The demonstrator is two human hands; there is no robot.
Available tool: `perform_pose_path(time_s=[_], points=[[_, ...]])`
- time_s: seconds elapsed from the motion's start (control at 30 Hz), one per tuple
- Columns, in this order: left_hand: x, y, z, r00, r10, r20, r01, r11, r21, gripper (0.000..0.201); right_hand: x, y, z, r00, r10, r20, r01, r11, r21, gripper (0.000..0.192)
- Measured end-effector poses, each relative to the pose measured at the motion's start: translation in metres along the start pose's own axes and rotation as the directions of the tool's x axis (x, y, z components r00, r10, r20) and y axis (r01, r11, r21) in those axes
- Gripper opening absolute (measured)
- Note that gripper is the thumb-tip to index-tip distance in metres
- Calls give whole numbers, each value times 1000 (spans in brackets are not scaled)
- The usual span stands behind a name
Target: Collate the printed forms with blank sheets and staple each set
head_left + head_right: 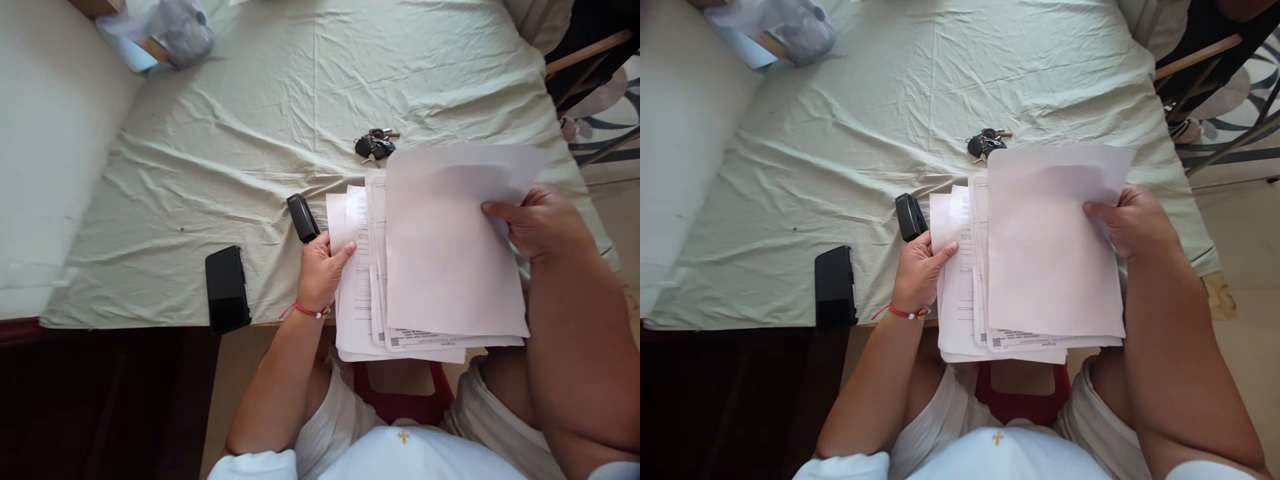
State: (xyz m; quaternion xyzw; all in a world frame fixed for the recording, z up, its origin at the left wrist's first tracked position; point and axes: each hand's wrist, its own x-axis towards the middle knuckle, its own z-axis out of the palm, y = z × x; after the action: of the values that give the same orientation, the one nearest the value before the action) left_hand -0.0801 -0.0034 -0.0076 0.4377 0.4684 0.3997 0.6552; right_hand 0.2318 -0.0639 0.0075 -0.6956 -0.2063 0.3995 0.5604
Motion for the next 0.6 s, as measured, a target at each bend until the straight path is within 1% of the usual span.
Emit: perform_pose_path(time_s=[0.17, 0.23, 0.33, 0.4, 0.53, 0.6], points=[[2, 1, 4, 997, -54, 47, 59, 994, -95, 36, -1, 6, 9, 997, -8, 76, 7, 1000, 9, 25], [2, 3, 6, 994, -91, 67, 99, 987, -123, 34, 1, 9, 10, 996, -16, 88, 18, 1000, -17, 22], [2, 7, 7, 989, -126, 78, 137, 979, -150, 37, 2, 10, 12, 995, -18, 96, 21, 999, -31, 19], [2, 9, 6, 991, -122, 54, 129, 979, -156, 39, 1, 10, 13, 996, -22, 87, 24, 1000, -20, 21], [2, 8, 3, 995, -76, -65, 66, 987, -145, 39, 1, 9, 14, 997, -48, 59, 46, 998, 34, 27], [2, 7, 2, 995, -69, -68, 58, 987, -153, 38, 2, 10, 14, 997, -55, 54, 53, 998, 38, 28]])
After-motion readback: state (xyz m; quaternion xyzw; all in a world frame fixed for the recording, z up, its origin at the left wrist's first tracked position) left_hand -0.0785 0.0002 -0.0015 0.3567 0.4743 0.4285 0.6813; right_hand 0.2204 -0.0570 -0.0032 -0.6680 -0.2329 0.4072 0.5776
